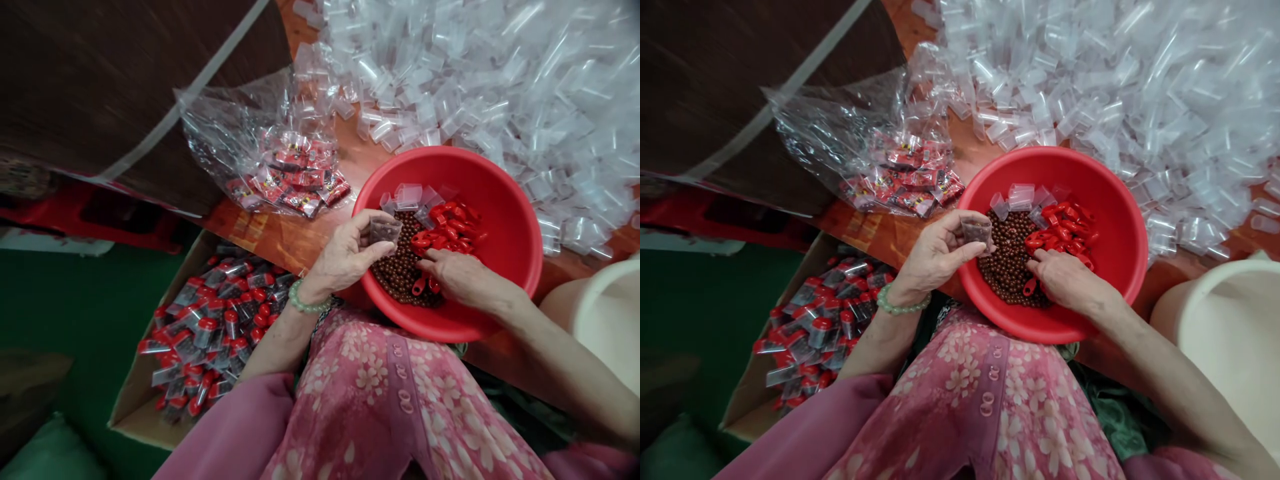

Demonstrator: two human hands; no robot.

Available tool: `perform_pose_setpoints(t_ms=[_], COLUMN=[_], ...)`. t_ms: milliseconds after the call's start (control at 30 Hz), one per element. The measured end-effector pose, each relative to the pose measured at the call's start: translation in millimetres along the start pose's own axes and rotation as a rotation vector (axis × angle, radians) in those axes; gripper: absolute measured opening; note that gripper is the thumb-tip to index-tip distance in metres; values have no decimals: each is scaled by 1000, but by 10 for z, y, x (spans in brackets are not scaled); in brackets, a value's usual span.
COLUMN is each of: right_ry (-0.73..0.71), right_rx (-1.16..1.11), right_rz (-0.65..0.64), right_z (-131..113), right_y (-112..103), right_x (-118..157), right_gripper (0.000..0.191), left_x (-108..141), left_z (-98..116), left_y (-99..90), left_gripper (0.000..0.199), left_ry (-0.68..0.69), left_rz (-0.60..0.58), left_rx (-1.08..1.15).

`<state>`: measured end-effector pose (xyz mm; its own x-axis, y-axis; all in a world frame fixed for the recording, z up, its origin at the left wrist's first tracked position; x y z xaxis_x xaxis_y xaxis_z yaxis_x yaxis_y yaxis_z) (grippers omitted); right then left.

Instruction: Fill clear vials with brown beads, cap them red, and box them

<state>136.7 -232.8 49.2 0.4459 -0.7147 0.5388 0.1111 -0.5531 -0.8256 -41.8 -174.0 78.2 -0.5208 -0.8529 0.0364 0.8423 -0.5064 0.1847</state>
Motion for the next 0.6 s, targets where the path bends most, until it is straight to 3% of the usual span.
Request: perform_pose_setpoints(t_ms=[133,233,367,500,600], right_ry=[-16,-19,-63,76,126], right_rx=[132,47,-480,-1134,-1469], right_rz=[25,33,264,582,714], right_z=[-92,1,198,466,506], right_y=[127,99,-141,-295,-303], right_x=[-5,-4,100,260,283], right_gripper=[36,25,21,30,35], left_x=[-9,-2,23,67,107], left_z=[-22,-35,10,37,-11], left_y=[-23,-33,-24,100,271], left_gripper=[38,43,36,32,30], left_ry=[-16,-15,5,-47,-107], left_rz=[18,40,72,39,-14], left_rx=[80,92,73,55,33])
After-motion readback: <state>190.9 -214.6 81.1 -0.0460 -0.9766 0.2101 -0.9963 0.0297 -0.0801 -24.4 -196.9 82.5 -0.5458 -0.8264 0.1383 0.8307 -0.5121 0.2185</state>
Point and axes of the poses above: each hand's wrist, its own x-axis away from the middle knuckle, its own y-axis out of the palm, z = x × y, the point moved 7 cm from there along -x, towards the middle knuckle, and after that the axes turned 2 degrees about -x, right-handed, at the moved point
